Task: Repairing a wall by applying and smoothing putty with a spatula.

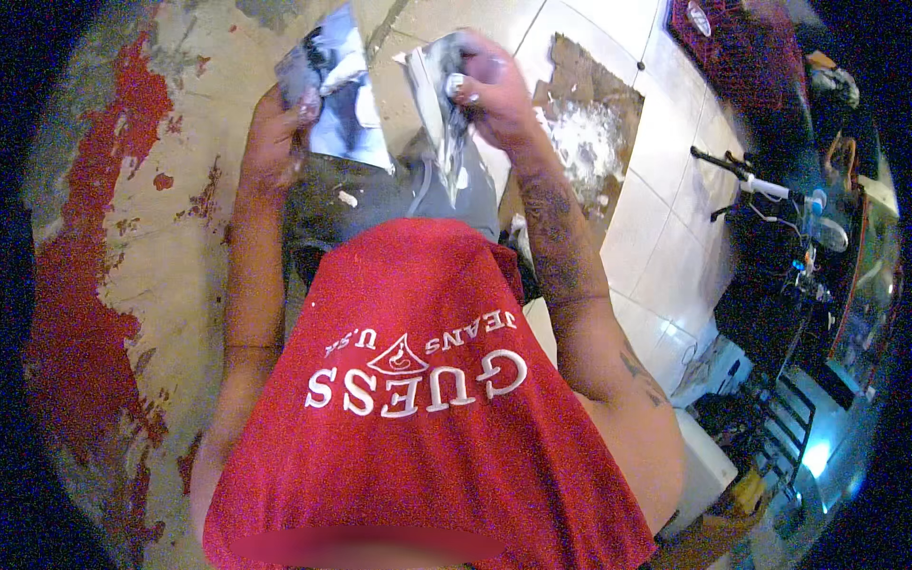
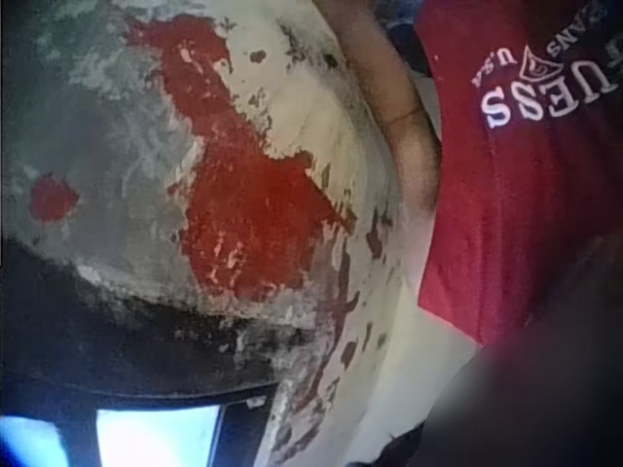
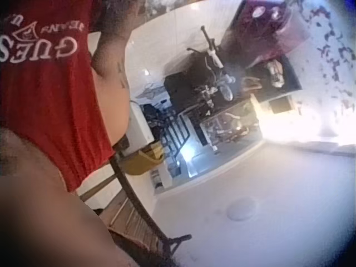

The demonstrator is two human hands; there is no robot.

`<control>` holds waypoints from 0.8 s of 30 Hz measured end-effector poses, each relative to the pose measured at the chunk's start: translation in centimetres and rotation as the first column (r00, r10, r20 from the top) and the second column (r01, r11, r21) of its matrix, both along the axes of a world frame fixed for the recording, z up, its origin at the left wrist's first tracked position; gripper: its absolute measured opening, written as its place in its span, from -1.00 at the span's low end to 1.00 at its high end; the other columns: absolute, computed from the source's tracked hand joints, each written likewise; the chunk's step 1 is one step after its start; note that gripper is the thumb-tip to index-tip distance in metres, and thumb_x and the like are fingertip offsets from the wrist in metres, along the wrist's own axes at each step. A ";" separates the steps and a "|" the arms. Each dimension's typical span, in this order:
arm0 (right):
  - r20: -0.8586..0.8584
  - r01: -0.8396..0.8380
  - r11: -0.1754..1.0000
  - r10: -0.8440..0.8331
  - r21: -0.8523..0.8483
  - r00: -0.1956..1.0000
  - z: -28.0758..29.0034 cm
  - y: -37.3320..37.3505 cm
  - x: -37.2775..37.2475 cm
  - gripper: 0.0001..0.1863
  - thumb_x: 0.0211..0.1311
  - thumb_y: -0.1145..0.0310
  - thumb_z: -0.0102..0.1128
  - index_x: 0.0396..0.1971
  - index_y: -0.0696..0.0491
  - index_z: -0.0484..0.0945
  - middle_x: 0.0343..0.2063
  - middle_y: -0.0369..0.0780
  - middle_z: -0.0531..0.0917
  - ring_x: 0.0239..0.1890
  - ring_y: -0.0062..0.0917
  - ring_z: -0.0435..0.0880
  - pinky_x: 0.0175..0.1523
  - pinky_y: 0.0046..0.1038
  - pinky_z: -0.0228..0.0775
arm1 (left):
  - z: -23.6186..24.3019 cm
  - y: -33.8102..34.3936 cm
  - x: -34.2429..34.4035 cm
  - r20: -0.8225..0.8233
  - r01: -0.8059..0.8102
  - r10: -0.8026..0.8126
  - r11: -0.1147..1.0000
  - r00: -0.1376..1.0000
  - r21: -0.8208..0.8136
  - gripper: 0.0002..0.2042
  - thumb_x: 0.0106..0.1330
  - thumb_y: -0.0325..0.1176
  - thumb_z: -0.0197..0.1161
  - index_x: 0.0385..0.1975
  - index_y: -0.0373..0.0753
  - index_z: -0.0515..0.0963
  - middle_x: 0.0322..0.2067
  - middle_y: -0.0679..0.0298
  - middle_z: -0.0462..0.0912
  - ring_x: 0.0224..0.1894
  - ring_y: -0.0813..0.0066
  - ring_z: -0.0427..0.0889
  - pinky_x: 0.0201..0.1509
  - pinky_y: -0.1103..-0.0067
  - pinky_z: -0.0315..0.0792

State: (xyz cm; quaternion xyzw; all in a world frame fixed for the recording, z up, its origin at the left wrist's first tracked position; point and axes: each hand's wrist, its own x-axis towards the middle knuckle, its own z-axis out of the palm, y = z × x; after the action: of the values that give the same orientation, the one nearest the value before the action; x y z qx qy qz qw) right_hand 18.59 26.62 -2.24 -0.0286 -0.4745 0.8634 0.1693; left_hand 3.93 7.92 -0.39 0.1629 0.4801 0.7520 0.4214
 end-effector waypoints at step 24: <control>0.321 0.467 0.876 -0.480 0.122 0.816 1.4 -4.0 -1.8 -0.64 0.10 0.06 -0.08 -0.41 0.10 0.35 -0.57 -0.27 0.38 -0.62 -0.65 0.35 -0.56 -0.66 0.21 | 0.3 1.5 4.5 0.193 0.006 0.013 0.995 0.981 -0.096 -0.81 0.10 -0.58 0.03 -0.26 -0.41 0.40 -0.36 0.25 0.52 -0.37 0.57 0.48 -0.27 0.64 0.35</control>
State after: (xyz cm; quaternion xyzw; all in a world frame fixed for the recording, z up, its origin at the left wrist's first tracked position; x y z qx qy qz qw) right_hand 16.78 22.61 -0.87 -0.2919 -0.4903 0.7668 0.2940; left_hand 8.45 9.45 -0.07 0.0677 0.4727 0.7410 0.4721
